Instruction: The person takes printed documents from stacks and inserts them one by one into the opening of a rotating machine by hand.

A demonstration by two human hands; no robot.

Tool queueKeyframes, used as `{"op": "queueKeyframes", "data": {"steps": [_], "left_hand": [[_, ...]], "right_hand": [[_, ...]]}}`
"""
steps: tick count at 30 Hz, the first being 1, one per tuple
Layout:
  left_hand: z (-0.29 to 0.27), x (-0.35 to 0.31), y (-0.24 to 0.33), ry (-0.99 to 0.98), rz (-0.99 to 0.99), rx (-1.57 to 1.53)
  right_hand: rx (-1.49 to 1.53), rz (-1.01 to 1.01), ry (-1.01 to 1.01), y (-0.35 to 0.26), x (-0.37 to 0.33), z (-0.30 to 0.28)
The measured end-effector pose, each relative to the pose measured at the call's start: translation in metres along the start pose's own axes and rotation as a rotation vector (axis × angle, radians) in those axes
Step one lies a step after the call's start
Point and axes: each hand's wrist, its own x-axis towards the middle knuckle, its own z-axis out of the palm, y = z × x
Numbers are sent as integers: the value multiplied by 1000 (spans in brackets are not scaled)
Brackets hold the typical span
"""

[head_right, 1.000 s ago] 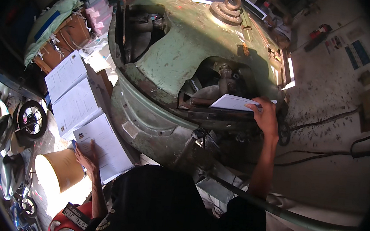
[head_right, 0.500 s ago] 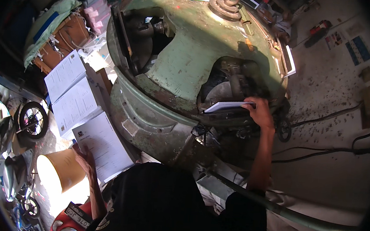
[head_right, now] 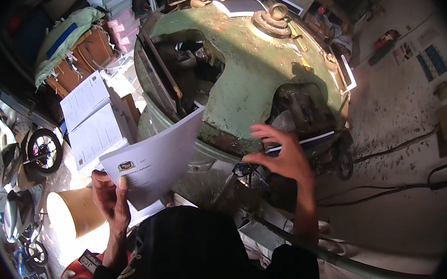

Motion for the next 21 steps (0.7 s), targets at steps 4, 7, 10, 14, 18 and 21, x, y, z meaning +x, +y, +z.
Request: {"op": "queueKeyframes", "data": {"steps": [4, 7, 10, 14, 18, 21], "left_hand": [[40, 17, 7, 41, 22, -287], [63, 15, 4, 63, -57, -364], [63, 13, -12, -40, -96, -296], [23, 16, -41, -145, -134, 186], [-59, 1, -115, 114, -194, 795], [-117, -21, -160, 284, -215, 1459]], "right_hand": [[370, -41, -194, -25, 1, 25], [535, 132, -161, -30, -1, 34], [465, 107, 104, -38, -3, 40], [-3, 15, 379, -31, -10, 13], [-266, -31, 585, -51, -10, -9], [-476, -77, 704, -57, -8, -20]]}}
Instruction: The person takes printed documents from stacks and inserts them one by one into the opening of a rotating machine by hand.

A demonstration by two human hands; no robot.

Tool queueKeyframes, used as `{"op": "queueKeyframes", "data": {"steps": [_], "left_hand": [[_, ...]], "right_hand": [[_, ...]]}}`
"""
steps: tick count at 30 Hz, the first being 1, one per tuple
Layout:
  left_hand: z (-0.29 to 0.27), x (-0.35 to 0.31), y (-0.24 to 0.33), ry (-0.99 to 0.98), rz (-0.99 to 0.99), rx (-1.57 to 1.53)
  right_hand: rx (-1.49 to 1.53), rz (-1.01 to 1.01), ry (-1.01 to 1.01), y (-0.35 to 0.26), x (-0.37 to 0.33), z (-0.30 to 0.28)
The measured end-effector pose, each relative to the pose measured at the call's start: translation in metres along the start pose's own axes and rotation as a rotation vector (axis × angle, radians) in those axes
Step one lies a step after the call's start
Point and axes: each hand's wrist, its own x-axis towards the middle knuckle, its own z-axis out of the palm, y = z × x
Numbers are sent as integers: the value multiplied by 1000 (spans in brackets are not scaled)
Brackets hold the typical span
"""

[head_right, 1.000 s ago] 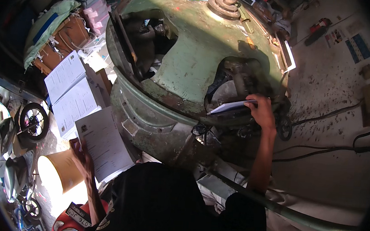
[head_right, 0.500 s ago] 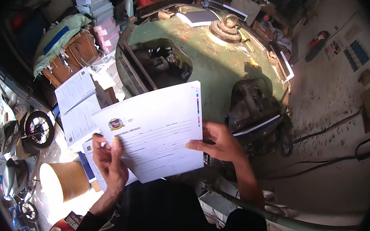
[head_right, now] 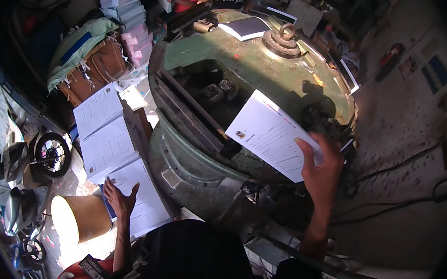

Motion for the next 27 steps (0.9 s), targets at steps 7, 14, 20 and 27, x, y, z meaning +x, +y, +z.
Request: {"op": "queueKeyframes", "data": {"steps": [7, 14, 20, 27], "left_hand": [[21, -13, -31, -75, -98, -90], [-3, -15, -2, -31, -150, -23], [20, -14, -37, 33, -115, -1], [23, -12, -36, 38, -185, -112]], "right_hand": [[-90, 32, 53, 19, -4, 7], [-46, 44, 88, 18, -1, 21], [-25, 53, 40, 23, 1, 30], [13, 81, -47, 30, 5, 41]]}}
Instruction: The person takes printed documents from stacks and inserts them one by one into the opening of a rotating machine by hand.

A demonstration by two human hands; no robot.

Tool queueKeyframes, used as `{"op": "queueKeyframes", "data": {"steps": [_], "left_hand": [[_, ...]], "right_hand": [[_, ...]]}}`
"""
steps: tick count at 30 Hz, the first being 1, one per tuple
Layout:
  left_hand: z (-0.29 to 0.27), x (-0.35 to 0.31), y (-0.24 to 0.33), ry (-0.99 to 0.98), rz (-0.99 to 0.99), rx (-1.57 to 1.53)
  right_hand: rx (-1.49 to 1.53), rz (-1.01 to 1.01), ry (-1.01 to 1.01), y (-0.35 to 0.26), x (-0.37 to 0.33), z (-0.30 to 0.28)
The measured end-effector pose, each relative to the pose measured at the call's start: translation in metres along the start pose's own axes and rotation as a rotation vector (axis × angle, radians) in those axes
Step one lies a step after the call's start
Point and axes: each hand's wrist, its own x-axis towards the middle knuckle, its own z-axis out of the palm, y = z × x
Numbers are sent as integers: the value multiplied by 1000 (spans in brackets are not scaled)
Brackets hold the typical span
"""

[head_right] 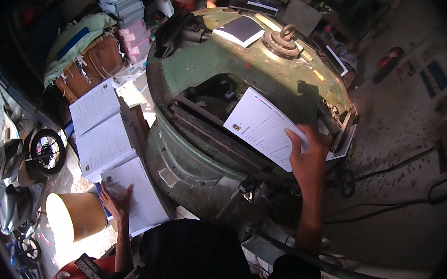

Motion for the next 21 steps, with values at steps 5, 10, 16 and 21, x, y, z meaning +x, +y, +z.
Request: {"op": "queueKeyframes", "data": {"steps": [5, 10, 16, 21], "left_hand": [[2, 0, -4, 42, 72, -29], [5, 1, -9, 76, 98, -20], [2, 3, -4, 72, 122, -23], [3, 3, -7, 67, 129, -25]], "right_hand": [[-59, -35, -25, -3, 1, 8], [38, -68, -160, 4, -1, 24], [100, -42, -218, 33, -11, 32], [46, 49, -278, 45, -13, 19]]}}
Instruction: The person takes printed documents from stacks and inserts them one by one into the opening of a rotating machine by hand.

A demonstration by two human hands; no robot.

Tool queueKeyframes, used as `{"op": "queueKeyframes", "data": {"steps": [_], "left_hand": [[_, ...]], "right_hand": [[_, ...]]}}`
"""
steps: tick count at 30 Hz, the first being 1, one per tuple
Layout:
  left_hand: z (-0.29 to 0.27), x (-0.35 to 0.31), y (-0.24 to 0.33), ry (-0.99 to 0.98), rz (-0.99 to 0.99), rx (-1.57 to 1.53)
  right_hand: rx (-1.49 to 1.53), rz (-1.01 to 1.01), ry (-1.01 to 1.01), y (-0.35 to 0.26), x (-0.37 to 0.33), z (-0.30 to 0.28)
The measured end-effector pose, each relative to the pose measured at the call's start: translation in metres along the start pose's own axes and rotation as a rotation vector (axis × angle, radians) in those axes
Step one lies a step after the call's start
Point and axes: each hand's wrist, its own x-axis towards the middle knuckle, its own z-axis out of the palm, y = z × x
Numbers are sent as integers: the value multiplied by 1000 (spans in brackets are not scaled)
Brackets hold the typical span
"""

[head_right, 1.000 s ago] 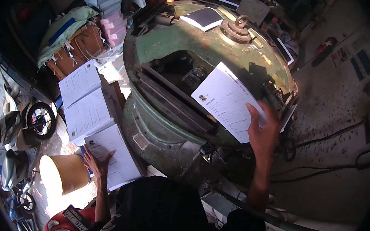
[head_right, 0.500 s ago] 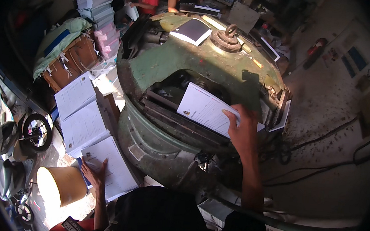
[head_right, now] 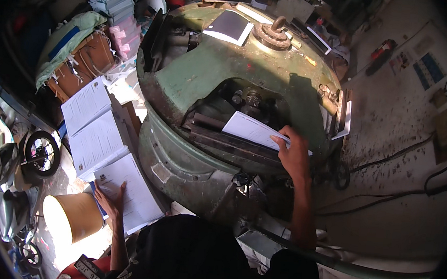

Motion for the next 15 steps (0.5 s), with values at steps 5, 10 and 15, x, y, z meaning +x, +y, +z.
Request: {"op": "queueKeyframes", "data": {"steps": [5, 10, 15], "left_hand": [[-2, 1, 5, -22, -17, 16], [1, 0, -4, 0, 9, 28], [-2, 0, 2, 7, 4, 9]], "right_hand": [[-245, -128, 79, 26, -7, -8], [-145, 50, 47, 31, -11, -17], [-60, -4, 47, 59, -11, -26]]}}
